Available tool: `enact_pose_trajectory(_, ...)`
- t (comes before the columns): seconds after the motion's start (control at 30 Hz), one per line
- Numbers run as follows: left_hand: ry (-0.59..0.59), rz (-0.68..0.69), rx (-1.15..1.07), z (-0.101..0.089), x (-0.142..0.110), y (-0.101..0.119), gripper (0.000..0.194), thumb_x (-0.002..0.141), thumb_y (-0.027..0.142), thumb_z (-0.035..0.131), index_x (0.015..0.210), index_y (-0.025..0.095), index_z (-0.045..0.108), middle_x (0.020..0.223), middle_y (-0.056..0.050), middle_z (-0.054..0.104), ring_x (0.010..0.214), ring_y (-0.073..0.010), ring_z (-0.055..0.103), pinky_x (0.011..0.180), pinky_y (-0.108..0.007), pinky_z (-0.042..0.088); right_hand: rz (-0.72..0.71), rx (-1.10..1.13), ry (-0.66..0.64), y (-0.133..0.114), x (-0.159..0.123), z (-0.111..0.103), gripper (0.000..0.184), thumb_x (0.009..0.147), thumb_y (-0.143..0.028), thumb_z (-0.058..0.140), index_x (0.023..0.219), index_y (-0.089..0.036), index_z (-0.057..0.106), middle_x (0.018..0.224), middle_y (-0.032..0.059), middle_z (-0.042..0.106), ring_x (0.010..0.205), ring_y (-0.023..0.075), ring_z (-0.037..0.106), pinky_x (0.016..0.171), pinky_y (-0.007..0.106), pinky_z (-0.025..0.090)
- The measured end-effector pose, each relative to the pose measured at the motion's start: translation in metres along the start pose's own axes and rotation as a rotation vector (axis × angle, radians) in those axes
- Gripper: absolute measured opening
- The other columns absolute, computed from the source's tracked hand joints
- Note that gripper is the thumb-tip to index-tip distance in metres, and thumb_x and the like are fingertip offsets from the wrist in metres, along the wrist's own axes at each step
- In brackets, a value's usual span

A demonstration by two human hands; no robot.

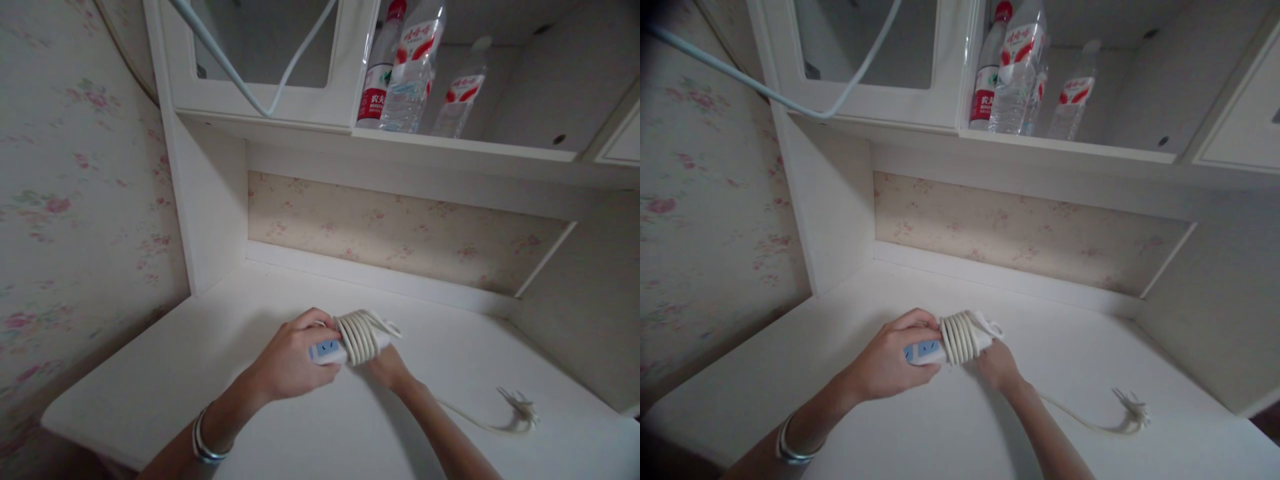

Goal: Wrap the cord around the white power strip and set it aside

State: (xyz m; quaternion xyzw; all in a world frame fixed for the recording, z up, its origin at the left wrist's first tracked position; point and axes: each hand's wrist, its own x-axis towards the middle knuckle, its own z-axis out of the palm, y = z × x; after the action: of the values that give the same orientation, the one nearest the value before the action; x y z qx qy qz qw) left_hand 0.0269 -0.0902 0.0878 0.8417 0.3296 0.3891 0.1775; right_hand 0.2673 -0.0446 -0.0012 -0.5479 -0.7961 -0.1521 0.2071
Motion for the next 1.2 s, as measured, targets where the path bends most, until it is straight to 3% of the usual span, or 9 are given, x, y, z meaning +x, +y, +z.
enact_pose_trajectory(0.07,0.081,-0.060,0.072,0.004,0.005,-0.010,0.030,0.069,0.020,0.061,0.098,0.025,0.064,0.108,-0.002,0.056,0.089,-0.0137,0.059,0.081,-0.025,0.047,0.038,-0.040,-0.160,-0.007,-0.009,-0.004,0.045,0.094,-0.034,0.030,0.072,-0.018,0.066,0.056,0.0046,0.064,0.049,0.0146,0.056,0.051,0.026,0.030)
enact_pose_trajectory(0.13,0.122,-0.122,0.148,0.011,0.008,-0.019,0.030,0.070,0.020,0.061,0.099,0.025,0.061,0.107,-0.002,0.055,0.089,-0.0146,0.058,0.080,-0.026,0.047,0.073,-0.107,-0.221,-0.017,-0.014,-0.011,0.045,0.095,-0.033,0.027,0.073,-0.019,0.064,0.059,0.0050,0.066,0.048,0.0137,0.056,0.052,0.026,0.028)
enact_pose_trajectory(0.33,0.074,-0.266,0.288,0.038,0.008,-0.035,0.039,0.072,0.017,0.059,0.109,0.026,0.053,0.111,-0.002,0.054,0.092,-0.0166,0.059,0.078,-0.026,0.046,-0.227,-0.142,0.020,-0.040,-0.013,-0.036,0.041,0.093,-0.027,0.035,0.061,-0.018,0.059,0.051,0.0028,0.059,0.048,0.0117,0.050,0.059,0.030,0.024)
enact_pose_trajectory(0.5,-0.101,-0.190,0.317,0.050,0.000,-0.037,0.028,0.072,0.017,0.057,0.098,0.026,0.056,0.106,0.000,0.055,0.091,-0.0163,0.058,0.079,-0.026,0.046,-0.453,-0.126,0.203,-0.043,0.008,-0.058,0.035,0.089,-0.023,0.043,0.056,-0.018,0.055,0.046,0.0011,0.054,0.047,0.0099,0.044,0.058,0.033,0.019)
enact_pose_trajectory(0.63,-0.207,-0.137,0.306,0.052,-0.005,-0.026,0.025,0.073,0.022,0.057,0.098,0.025,0.056,0.103,0.000,0.057,0.089,-0.0165,0.058,0.079,-0.027,0.046,-0.498,-0.119,0.282,-0.037,0.031,-0.073,0.038,0.088,-0.023,0.044,0.052,-0.017,0.053,0.043,0.0006,0.053,0.042,0.0083,0.038,0.059,0.033,0.020)
enact_pose_trajectory(0.77,-0.261,-0.006,0.270,0.044,-0.009,-0.008,0.027,0.074,0.022,0.055,0.101,0.025,0.056,0.107,0.000,0.058,0.092,-0.0168,0.058,0.081,-0.027,0.045,-0.432,-0.047,0.233,-0.032,0.047,-0.079,0.045,0.090,-0.026,0.039,0.049,-0.016,0.054,0.043,0.0014,0.053,0.042,0.0078,0.037,0.065,0.031,0.025)
enact_pose_trajectory(0.97,-0.342,0.217,0.203,0.030,-0.016,0.010,0.027,0.072,0.025,0.060,0.099,0.026,0.059,0.098,0.002,0.060,0.080,-0.0135,0.059,0.072,-0.024,0.045,-0.205,0.280,-0.082,-0.028,0.062,-0.073,0.059,0.096,-0.042,0.025,0.053,-0.017,0.057,0.048,0.0014,0.056,0.054,0.0112,0.049,0.074,0.028,0.032)
enact_pose_trajectory(1.1,-0.253,0.271,0.082,0.023,-0.020,0.015,0.020,0.070,0.024,0.062,0.090,0.025,0.060,0.093,0.001,0.058,0.077,-0.0112,0.057,0.070,-0.022,0.044,0.039,0.615,-0.264,-0.017,0.059,-0.057,0.067,0.093,-0.052,0.016,0.055,-0.017,0.059,0.054,0.0019,0.057,0.060,0.0129,0.054,0.070,0.027,0.037)
enact_pose_trajectory(1.2,-0.118,0.214,-0.022,0.014,-0.016,0.017,0.032,0.067,0.027,0.067,0.097,0.024,0.057,0.095,0.000,0.057,0.083,-0.0125,0.057,0.073,-0.023,0.045,0.149,0.748,-0.308,-0.011,0.042,-0.042,0.060,0.091,-0.055,0.023,0.069,-0.016,0.064,0.066,0.0042,0.062,0.067,0.0158,0.056,0.070,0.028,0.040)
